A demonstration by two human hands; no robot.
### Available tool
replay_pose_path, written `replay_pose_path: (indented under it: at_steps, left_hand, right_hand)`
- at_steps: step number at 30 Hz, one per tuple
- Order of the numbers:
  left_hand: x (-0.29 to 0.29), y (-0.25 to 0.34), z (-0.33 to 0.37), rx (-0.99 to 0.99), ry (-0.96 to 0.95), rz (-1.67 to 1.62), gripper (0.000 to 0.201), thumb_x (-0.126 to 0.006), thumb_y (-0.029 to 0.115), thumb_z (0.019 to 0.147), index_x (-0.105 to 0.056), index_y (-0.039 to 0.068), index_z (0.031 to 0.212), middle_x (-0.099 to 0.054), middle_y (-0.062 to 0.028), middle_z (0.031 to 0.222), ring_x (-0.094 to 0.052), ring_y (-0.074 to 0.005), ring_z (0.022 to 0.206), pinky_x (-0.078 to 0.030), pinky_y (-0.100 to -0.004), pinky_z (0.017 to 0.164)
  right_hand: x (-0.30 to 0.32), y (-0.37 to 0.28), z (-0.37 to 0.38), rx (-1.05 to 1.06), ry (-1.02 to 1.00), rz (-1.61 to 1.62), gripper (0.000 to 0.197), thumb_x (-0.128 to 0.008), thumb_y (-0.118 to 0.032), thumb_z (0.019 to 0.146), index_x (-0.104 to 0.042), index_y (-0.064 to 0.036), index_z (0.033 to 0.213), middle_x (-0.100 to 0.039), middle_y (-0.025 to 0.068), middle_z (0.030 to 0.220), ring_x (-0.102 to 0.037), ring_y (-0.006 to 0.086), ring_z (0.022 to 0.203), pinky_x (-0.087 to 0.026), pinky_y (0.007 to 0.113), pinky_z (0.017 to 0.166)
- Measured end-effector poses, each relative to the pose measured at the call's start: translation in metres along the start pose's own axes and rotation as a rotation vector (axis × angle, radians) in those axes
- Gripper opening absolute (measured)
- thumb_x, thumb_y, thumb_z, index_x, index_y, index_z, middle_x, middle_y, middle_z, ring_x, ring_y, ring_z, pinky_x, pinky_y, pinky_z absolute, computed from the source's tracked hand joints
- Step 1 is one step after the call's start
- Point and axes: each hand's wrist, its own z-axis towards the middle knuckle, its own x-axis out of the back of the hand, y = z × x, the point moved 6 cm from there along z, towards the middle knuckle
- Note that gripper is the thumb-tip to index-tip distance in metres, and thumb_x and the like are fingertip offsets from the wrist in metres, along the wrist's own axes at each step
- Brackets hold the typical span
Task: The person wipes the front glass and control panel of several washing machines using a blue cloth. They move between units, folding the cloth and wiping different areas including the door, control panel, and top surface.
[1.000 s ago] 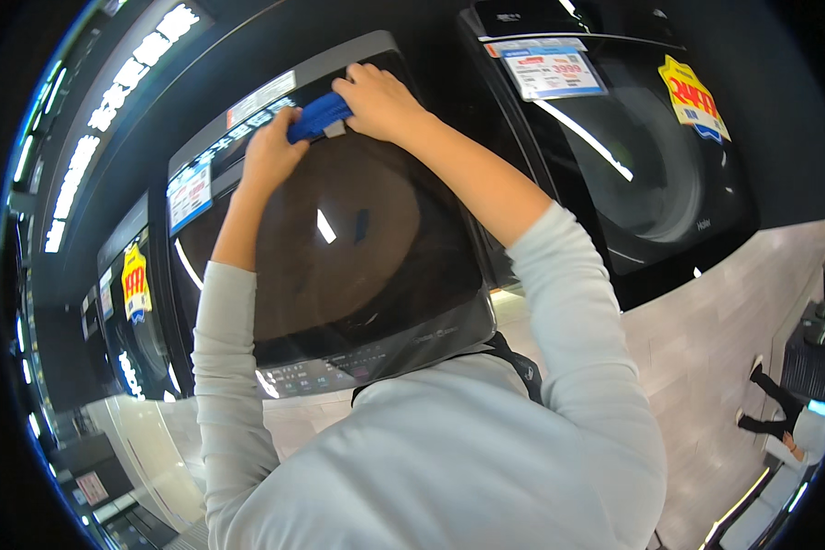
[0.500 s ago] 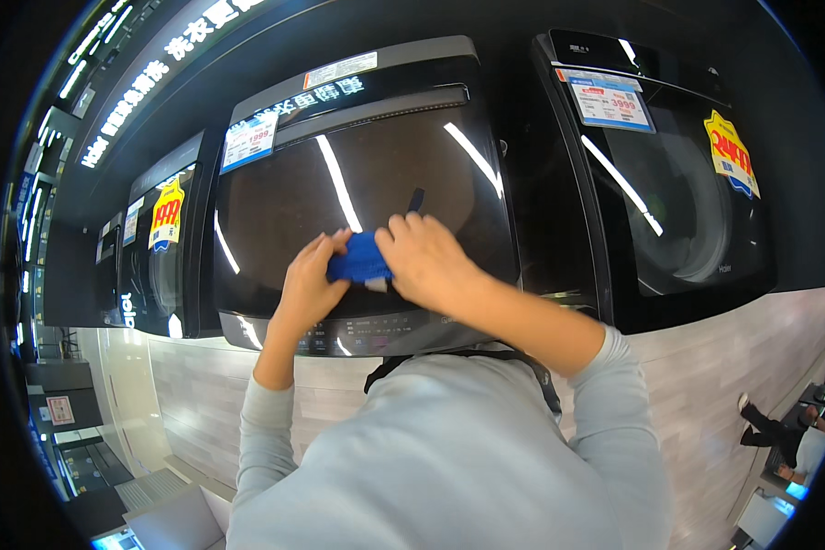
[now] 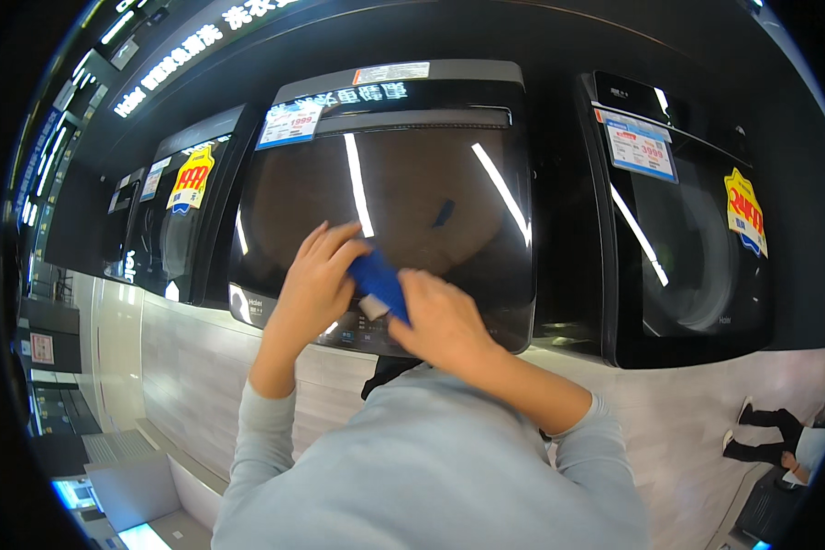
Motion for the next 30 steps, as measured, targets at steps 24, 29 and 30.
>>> replay_pose_path:
  at_steps: [24,29,30]
  left_hand:
    - [-0.06,-0.15,0.134,-0.426,0.079,0.117,0.029,-0.059,0.013,0.086,-0.06,0.01,0.114,-0.054,-0.012,0.138,-0.044,-0.0267,0.136,-0.03,-0.0476,0.114]
    - [-0.013,-0.228,0.094,-0.346,0.095,0.173,0.027,-0.062,0.008,0.084,-0.063,0.011,0.11,-0.053,-0.0135,0.139,-0.045,-0.0282,0.135,-0.031,-0.0479,0.114]
    - [-0.005,-0.241,0.087,-0.328,0.094,0.176,0.025,-0.061,0.011,0.086,-0.063,0.012,0.111,-0.054,-0.0138,0.137,-0.046,-0.0282,0.134,-0.032,-0.0484,0.113]
  right_hand:
    - [-0.056,0.026,0.176,-0.462,0.238,-0.353,0.046,-0.069,-0.033,0.084,-0.055,0.0046,0.106,-0.066,0.0237,0.098,-0.067,0.0391,0.09,-0.054,0.047,0.079]
    - [-0.13,-0.016,0.225,-0.377,0.214,-0.287,0.05,-0.07,-0.032,0.083,-0.052,0.006,0.109,-0.066,0.0253,0.097,-0.069,0.0397,0.085,-0.056,0.046,0.075]
    - [-0.141,-0.026,0.233,-0.386,0.195,-0.269,0.051,-0.07,-0.032,0.083,-0.051,0.007,0.11,-0.066,0.026,0.097,-0.069,0.0395,0.085,-0.057,0.045,0.075]
